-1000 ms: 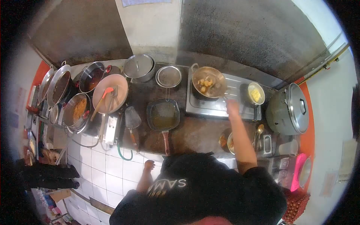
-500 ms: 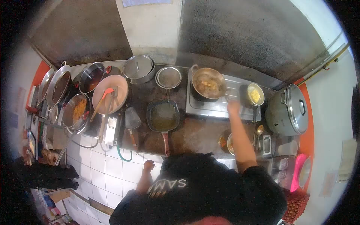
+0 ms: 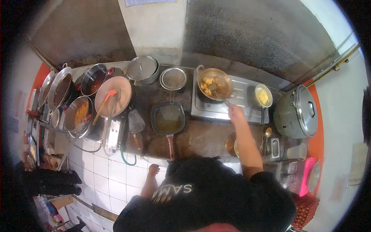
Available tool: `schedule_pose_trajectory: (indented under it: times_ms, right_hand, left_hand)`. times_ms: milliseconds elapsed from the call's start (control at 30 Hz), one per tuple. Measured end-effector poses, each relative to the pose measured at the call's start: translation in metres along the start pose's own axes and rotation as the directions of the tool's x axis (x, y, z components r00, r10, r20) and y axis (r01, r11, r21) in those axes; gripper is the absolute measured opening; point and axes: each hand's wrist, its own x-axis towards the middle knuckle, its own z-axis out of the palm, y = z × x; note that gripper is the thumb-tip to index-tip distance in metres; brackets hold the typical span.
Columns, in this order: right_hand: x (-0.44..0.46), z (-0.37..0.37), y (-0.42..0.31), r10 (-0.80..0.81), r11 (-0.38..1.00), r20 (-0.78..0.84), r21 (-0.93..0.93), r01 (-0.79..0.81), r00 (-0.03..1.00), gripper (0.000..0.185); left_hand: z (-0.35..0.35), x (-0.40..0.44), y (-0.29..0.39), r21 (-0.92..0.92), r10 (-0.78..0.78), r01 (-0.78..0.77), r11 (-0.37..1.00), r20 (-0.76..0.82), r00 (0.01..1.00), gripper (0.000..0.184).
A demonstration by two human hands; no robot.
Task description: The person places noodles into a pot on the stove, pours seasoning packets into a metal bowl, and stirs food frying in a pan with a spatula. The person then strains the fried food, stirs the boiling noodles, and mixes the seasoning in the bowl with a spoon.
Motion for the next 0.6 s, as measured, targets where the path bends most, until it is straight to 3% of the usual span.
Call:
schedule_pose_trajectory:
  times_ms: [67,200,267,300,333,367,400,467,600]
  right_hand:
    - [-0.001,-0.001,-0.001,-0.052,0.998,0.018,-0.026,0.053,0.998,0.008]
    - [-0.004,-0.002,-0.005,-0.175,0.974,0.019,-0.142,0.176,0.984,0.011]
    - [0.009,-0.003,-0.001,-0.44,0.821,-0.073,-0.438,0.367,0.895,0.019]
    - [0.016,-0.006,0.0,-0.441,0.821,-0.072,-0.436,0.369,0.895,0.019]
    - [0.023,-0.01,-0.001,-0.68,0.539,-0.018,-0.69,0.483,0.733,0.022]
    - [0.022,-0.01,-0.003,-0.841,0.182,0.117,-0.858,0.48,0.528,0.024]
    - [0.021,-0.009,-0.005,-0.842,0.182,0.118,-0.857,0.481,0.527,0.024]
    - [0.016,-0.008,-0.011,-0.744,0.35,-0.022,-0.864,0.362,0.667,0.025]
    - [0.014,-0.01,-0.004,-0.722,0.331,-0.035,-0.894,0.301,0.691,0.025]
  left_hand:
    - [0.007,-0.008,0.002,0.189,0.041,-0.018,0.982,-0.121,0.992,0.002]
    - [0.006,-0.014,0.004,0.167,0.046,-0.039,0.985,-0.038,0.998,0.004]
    - [0.014,-0.021,0.006,0.225,0.038,-0.005,0.974,-0.14,0.989,0.004]
    - [0.016,-0.023,0.007,0.226,0.04,-0.008,0.974,-0.139,0.989,0.004]
    - [0.018,-0.026,0.009,0.231,0.063,-0.031,0.973,-0.131,0.989,0.004]
    - [0.018,-0.026,0.01,0.235,0.084,-0.053,0.97,-0.123,0.989,0.004]
    - [0.018,-0.027,0.011,0.235,0.086,-0.056,0.97,-0.123,0.989,0.004]
    - [0.019,-0.026,0.014,0.227,0.055,-0.024,0.974,-0.129,0.99,0.008]
    - [0.022,-0.026,0.017,0.323,0.07,-0.025,0.946,-0.129,0.989,0.011]
